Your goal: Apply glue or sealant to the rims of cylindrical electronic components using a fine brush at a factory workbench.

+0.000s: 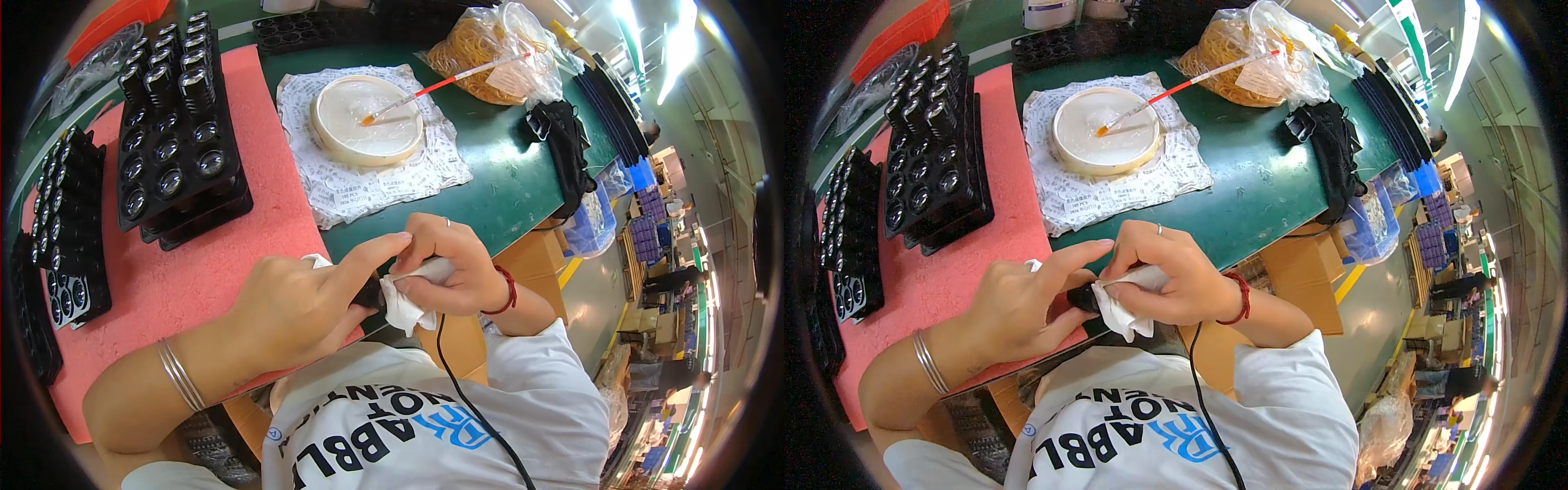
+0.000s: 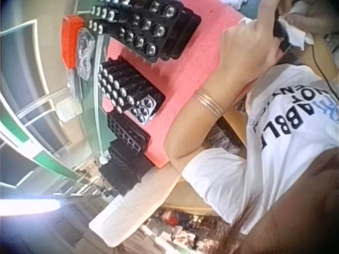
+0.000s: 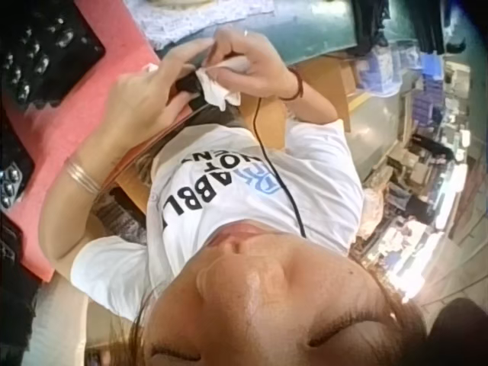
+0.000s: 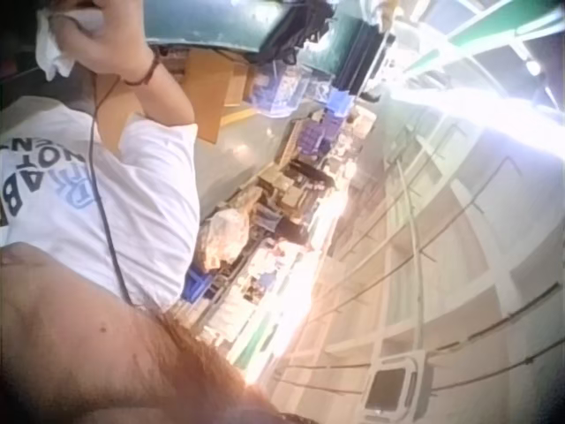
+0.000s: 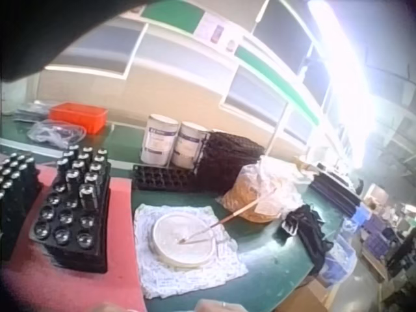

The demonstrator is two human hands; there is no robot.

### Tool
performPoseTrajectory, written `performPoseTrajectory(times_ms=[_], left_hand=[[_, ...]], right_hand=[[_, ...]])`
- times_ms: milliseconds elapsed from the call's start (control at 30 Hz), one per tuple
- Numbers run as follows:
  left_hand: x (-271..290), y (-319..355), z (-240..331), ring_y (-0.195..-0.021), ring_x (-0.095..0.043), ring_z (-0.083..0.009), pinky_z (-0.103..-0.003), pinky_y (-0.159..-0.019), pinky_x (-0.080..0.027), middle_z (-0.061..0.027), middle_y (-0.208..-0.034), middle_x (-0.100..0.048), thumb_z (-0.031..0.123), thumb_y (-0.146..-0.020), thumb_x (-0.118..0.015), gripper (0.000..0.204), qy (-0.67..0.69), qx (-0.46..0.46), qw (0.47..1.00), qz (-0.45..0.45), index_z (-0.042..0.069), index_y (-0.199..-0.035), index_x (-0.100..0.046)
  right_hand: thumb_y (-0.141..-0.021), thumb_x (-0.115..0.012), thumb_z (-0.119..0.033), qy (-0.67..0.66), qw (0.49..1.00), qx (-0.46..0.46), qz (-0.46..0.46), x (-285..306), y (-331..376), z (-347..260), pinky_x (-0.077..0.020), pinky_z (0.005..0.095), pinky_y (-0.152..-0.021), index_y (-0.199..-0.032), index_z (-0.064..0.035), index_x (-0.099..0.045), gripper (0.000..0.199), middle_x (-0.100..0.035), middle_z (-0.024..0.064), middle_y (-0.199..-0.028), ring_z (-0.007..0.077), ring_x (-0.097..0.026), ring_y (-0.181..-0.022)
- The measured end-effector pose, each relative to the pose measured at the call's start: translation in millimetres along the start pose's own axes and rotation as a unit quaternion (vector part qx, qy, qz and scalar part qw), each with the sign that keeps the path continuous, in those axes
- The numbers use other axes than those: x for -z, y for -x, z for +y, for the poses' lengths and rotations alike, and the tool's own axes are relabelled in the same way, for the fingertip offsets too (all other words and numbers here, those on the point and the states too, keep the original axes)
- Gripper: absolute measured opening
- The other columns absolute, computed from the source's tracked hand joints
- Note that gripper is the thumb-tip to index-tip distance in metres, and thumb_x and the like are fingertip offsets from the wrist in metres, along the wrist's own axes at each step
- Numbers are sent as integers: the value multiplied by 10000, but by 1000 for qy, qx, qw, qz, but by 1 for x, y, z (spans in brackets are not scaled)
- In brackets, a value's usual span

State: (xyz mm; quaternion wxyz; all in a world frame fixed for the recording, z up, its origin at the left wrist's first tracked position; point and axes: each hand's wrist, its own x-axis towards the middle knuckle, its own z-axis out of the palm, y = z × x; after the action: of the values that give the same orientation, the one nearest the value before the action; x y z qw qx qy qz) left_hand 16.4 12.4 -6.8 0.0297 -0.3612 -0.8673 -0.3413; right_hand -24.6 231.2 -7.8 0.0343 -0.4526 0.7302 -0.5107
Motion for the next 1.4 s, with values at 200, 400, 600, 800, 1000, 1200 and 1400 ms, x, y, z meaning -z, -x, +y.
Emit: performPoseTrajectory(times_ms=[200,400,600,800,1000,1200,1400], left_hand=[[2,0,1,-550,-611,-206,-310,-487,-478,-61,-835,-679,82,-626,-706,695,3,11,1000,-6,66,-1258,-416],[2,0,1,-556,-611,-218,-311,-488,-479,-61,-843,-675,59,-628,-685,692,9,6,1000,-25,75,-1268,-423],[2,0,4,-553,-611,-216,-306,-486,-478,-62,-850,-673,55,-642,-683,715,-8,-33,998,-44,89,-1298,-401],[7,-2,9,-506,-576,-200,-276,-476,-434,-75,-807,-674,72,-662,-708,875,88,20,992,-89,63,-1401,-239],[6,-2,-6,-457,-527,-212,-253,-464,-386,-95,-721,-654,89,-668,-719,995,155,-29,979,-127,32,-1434,-87],[22,-8,7,-475,-527,-240,-296,-503,-438,-99,-827,-678,80,-673,-697,966,168,59,961,-212,113,-1443,-116],[9,0,12,-471,-524,-186,-289,-475,-443,-64,-743,-652,45,-659,-706,894,21,5,999,-44,56,-1414,-228]], right_hand=[[-678,-648,22,16,999,44,16,-3,1,2,-439,278,-573,-792,-26,-585,138,-591,73,-760,194,-550,-660],[-682,-656,27,26,999,46,15,1,0,-1,-456,283,-559,-821,-35,-631,155,-586,70,-757,205,-570,-656],[-662,-688,16,64,992,93,50,-5,9,-2,-434,262,-476,-809,-65,-655,171,-577,56,-741,184,-567,-577],[-677,-708,-17,50,988,133,65,-9,12,-3,-433,264,-460,-798,-74,-655,144,-576,39,-728,174,-570,-571],[-645,-692,-11,82,969,233,13,-8,1,-2,-432,258,-476,-779,-37,-666,139,-571,38,-730,165,-573,-570],[-652,-618,-110,241,881,405,-36,4,-17,-18,-388,261,-433,-734,-49,-540,129,-418,25,-684,138,-476,-545],[-683,-615,-72,271,939,210,-31,7,-7,-25,-422,326,-423,-729,-53,-531,98,-480,56,-693,209,-514,-501]])
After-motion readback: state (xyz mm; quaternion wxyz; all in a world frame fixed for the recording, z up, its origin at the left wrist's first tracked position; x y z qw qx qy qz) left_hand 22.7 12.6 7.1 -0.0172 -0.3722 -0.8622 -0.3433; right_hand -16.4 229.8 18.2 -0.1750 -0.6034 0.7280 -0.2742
